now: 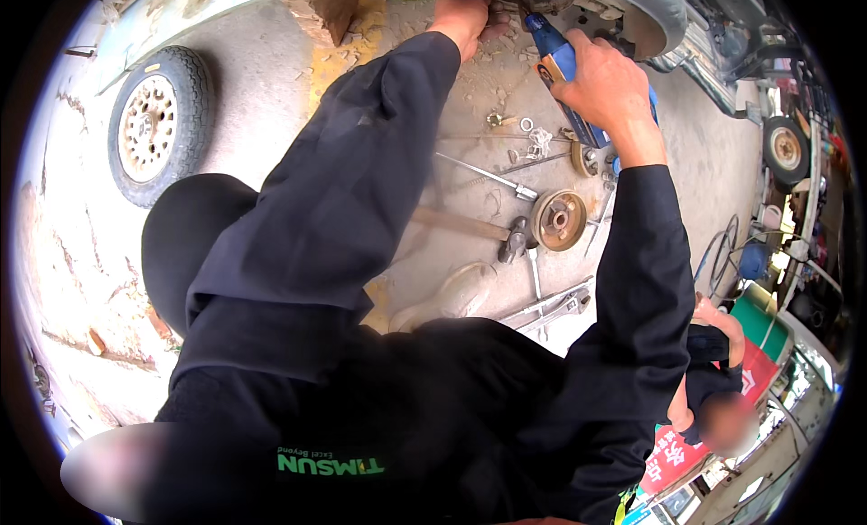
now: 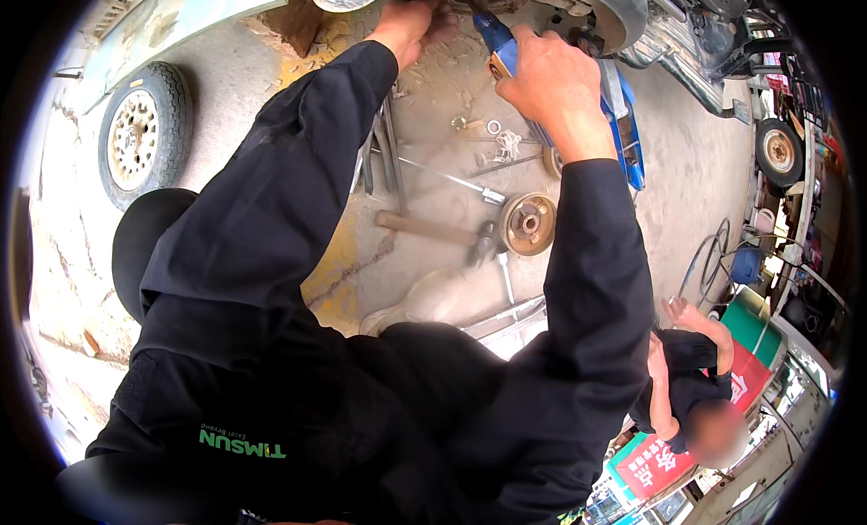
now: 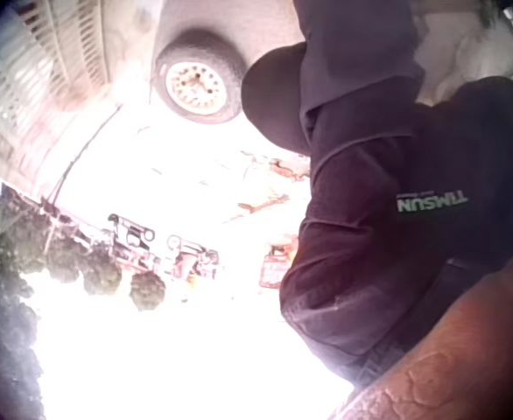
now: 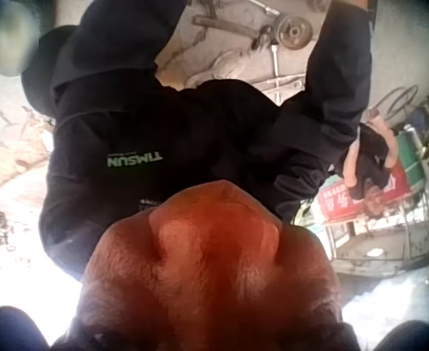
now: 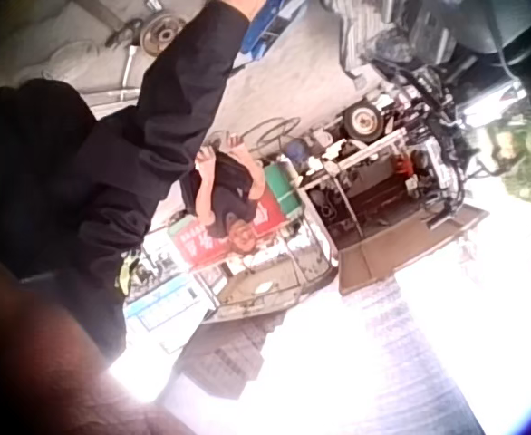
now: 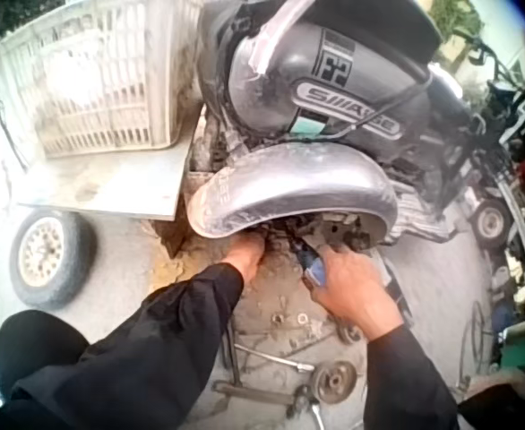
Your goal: The person works on the rear brake assembly of a motorcycle, using a power drill to remove bolts and a screwdriver to adjust components. They retrieve a new brake shoe from a shelf, install it into the brake drum, and then clean a metal rod in a bucket of water.
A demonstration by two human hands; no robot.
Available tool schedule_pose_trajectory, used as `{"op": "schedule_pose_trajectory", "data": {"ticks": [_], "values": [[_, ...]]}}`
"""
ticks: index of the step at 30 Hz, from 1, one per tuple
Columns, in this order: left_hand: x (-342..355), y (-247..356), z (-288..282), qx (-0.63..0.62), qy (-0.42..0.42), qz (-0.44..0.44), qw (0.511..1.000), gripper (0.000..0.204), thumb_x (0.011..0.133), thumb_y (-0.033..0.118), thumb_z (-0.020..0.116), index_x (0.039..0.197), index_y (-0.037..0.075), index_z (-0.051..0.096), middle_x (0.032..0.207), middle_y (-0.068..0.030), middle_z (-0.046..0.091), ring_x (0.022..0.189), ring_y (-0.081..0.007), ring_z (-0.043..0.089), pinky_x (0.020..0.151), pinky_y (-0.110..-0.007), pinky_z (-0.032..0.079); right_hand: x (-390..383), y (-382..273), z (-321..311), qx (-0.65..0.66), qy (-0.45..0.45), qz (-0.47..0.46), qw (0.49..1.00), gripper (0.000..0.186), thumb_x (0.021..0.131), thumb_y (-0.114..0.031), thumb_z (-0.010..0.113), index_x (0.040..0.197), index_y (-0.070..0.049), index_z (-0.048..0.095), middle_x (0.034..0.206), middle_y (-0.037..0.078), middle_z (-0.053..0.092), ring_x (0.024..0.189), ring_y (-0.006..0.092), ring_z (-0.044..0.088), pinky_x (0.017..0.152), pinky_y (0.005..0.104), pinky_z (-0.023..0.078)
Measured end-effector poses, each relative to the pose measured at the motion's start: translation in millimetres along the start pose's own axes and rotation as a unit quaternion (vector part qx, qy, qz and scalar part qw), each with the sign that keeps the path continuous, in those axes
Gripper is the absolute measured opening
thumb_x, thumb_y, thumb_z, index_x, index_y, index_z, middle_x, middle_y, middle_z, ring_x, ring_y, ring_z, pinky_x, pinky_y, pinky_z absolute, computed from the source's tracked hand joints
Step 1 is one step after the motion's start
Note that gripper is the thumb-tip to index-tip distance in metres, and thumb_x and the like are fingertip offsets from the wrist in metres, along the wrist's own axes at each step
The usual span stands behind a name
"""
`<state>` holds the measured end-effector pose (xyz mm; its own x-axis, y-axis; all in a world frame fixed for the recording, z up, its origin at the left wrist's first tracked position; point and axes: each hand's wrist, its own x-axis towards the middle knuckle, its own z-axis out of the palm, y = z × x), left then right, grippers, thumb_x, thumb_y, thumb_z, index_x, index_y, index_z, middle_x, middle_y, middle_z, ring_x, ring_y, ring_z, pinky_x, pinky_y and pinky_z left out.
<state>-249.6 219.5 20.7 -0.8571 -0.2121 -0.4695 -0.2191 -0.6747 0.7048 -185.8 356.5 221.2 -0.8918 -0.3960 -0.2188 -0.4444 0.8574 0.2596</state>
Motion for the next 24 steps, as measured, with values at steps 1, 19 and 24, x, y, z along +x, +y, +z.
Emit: {"op": "schedule_pose_trajectory", "data": {"ticks": [1,19,24], "values": [[-4,8,-3,-0.002,-0.005,-0.013,1.0,0.025,0.101,0.012,0.047,0.125,0.006,0.054,0.094,-0.0099,0.062,0.073,-0.0207,0.06,0.057,-0.037,0.052,3,-2,-2,-0.006,-0.005,-0.002,1.0,0.05,0.074,-0.026,0.072,0.119,-0.009,0.061,0.108,0.019,0.068,0.101,0.0365,0.067,0.086,0.0455,0.054],[-7,21,-9,-0.002,-0.036,-0.035,0.999,0.016,0.102,0.013,0.047,0.111,0.009,0.059,0.086,-0.0075,0.065,0.07,-0.0205,0.064,0.058,-0.036,0.057,15,-23,-24,-0.037,-0.033,0.003,0.999,0.041,0.077,-0.026,0.069,0.114,-0.009,0.066,0.105,0.017,0.072,0.101,0.033,0.069,0.086,0.0436,0.056],[-12,25,-6,0.032,-0.022,-0.032,0.999,0.016,0.103,0.014,0.045,0.109,0.01,0.06,0.086,-0.007,0.066,0.07,-0.0194,0.064,0.057,-0.035,0.056,20,-21,-25,-0.045,-0.039,-0.002,0.998,0.051,0.071,-0.03,0.071,0.118,-0.011,0.064,0.106,0.018,0.071,0.101,0.0361,0.068,0.086,0.0466,0.055]]}}
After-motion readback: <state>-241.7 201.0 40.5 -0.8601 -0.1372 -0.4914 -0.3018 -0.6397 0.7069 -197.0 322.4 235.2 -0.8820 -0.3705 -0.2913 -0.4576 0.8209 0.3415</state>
